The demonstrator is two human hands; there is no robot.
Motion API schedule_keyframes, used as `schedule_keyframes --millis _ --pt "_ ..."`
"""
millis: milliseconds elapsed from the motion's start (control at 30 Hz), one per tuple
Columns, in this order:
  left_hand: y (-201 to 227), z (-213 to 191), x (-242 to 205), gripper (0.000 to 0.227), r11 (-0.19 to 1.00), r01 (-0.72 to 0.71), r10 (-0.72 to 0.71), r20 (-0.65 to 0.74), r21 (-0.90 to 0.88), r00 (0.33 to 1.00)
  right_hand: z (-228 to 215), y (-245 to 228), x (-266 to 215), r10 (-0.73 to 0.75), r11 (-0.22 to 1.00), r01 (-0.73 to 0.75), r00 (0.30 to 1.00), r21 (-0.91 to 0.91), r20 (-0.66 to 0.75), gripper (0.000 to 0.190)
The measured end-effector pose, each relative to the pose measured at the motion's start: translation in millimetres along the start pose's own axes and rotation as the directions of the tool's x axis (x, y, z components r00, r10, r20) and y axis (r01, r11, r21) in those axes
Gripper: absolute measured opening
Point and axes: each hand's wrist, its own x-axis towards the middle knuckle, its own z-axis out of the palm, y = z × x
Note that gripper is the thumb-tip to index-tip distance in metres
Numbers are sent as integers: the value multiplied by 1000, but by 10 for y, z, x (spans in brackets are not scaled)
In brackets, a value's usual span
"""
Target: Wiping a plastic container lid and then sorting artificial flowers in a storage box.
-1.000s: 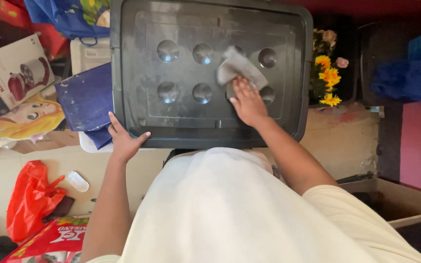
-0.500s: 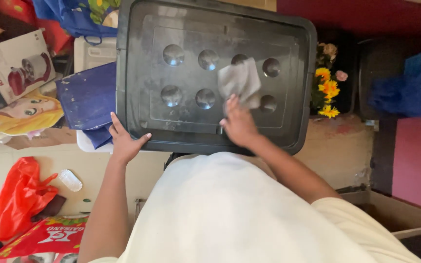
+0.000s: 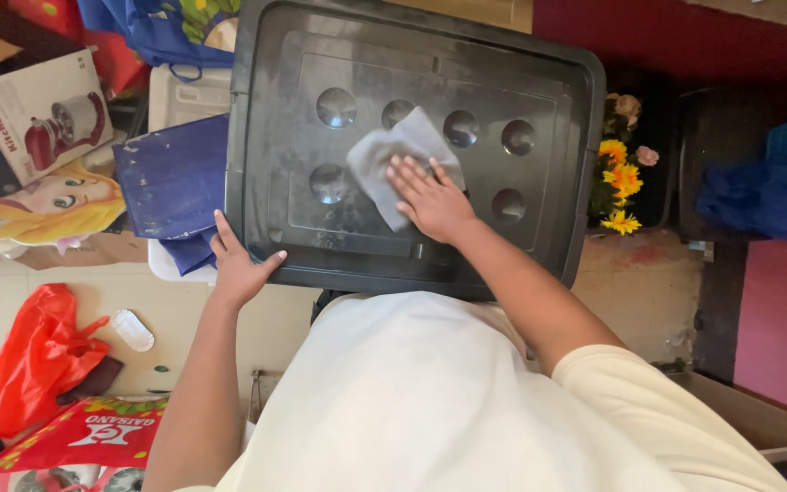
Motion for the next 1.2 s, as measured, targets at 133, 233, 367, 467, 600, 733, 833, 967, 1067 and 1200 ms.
schedule_keyframes --millis 133,233,367,467,600,733,833,967,1067,1200 --pt "28 15 17 134 1000 23 -23 -6 8 1000 -152 -478 27 -53 994 49 998 -98 -46 76" --pt "-23 36 32 134 1000 13 -13 -9 7 1000 -84 -167 -95 -351 922 364 929 131 -115 61" --pt "13 23 2 134 1000 16 -16 0 3 1000 -99 257 -59 -101 995 101 995 26 14 61" --pt "67 65 35 134 1000 0 0 -17 19 1000 -47 87 -102 154 988 -155 988 17 9 77" --pt "110 9 -13 133 999 37 -37 7 22 999 74 56 -330 -230 971 237 966 42 -120 71" --pt "188 -12 -9 137 996 79 -81 37 36 996 -74 882 -410 288 956 -282 953 76 -95 59" --pt "224 -12 1 137 995 87 -89 39 51 995 195 1421 -509 670 736 -666 742 119 14 64" --pt "147 34 44 141 994 94 -97 41 63 994 271 953 -294 734 677 -731 662 83 -156 83" --pt "164 43 36 141 994 86 -89 37 63 995 61 735 -577 251 958 -235 964 162 -89 69" --pt "161 29 61 140 991 105 -109 42 83 993 70 1206 -830 268 958 -270 963 98 32 60"
